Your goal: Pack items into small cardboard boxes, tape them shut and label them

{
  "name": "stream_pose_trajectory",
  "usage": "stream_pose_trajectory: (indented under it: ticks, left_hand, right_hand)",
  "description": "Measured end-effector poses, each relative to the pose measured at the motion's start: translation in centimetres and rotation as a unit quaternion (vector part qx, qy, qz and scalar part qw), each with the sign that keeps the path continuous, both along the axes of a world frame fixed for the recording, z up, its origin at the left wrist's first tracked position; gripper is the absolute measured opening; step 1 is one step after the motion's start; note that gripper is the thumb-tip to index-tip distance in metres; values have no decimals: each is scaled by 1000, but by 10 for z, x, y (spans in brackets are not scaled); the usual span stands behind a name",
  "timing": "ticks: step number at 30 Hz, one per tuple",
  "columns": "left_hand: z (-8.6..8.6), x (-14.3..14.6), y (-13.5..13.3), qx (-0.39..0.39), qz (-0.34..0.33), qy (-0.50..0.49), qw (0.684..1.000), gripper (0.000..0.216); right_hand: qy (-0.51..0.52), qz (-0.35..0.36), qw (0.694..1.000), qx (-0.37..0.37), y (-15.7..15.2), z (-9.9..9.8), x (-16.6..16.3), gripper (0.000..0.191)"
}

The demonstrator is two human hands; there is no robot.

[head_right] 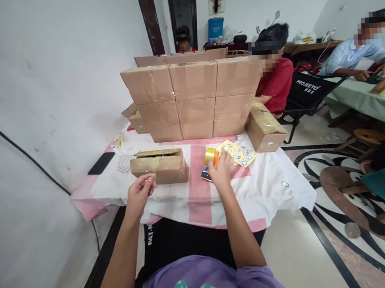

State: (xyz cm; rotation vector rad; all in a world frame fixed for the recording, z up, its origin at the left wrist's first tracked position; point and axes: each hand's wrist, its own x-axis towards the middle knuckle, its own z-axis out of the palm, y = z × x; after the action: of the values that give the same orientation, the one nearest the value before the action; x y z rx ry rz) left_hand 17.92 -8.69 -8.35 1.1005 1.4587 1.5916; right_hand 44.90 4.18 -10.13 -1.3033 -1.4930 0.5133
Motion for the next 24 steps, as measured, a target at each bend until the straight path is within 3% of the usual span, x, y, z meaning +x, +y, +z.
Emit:
stream_pose_trajectory:
  ticks: [3, 7, 9, 11, 14, 16, 18, 21, 24]
  left_hand:
    - [-2, 14, 1, -6, -30, 10, 999, 41]
    - [-4, 25, -1, -41, -76, 69, 994, 52]
    - [-5, 19, -4, -123, -49, 116, 984, 70]
    - [-4, 5, -3, -185, 31, 196, 963, 79]
    - [0, -17, 9, -102, 161, 380, 905, 72]
    - [5, -27, 24, -23, 142, 503, 852, 75]
    - [11, -30, 40, -19, 60, 570, 819, 89]
    - [18, -29, 56, -74, 0, 575, 815, 98]
    - [17, -24, 59, -85, -2, 592, 801, 80]
  right_hand:
    - [-98, 194, 975, 51, -33, 33, -41, 37]
    - [-187, 286, 939, 49, -51, 59, -87, 5]
    - [-186, 290, 937, 61, -47, 70, -86, 10]
    - [-140, 268, 951, 69, -36, 82, -73, 10]
    - [-67, 265, 961, 41, -12, 102, -58, 11]
    - [-54, 286, 957, 4, 6, 110, -60, 12]
    - [-77, 296, 952, -31, 23, 113, -75, 14]
    - [-193, 273, 940, -73, 45, 105, -108, 17]
    - [-281, 248, 922, -94, 57, 86, -138, 12]
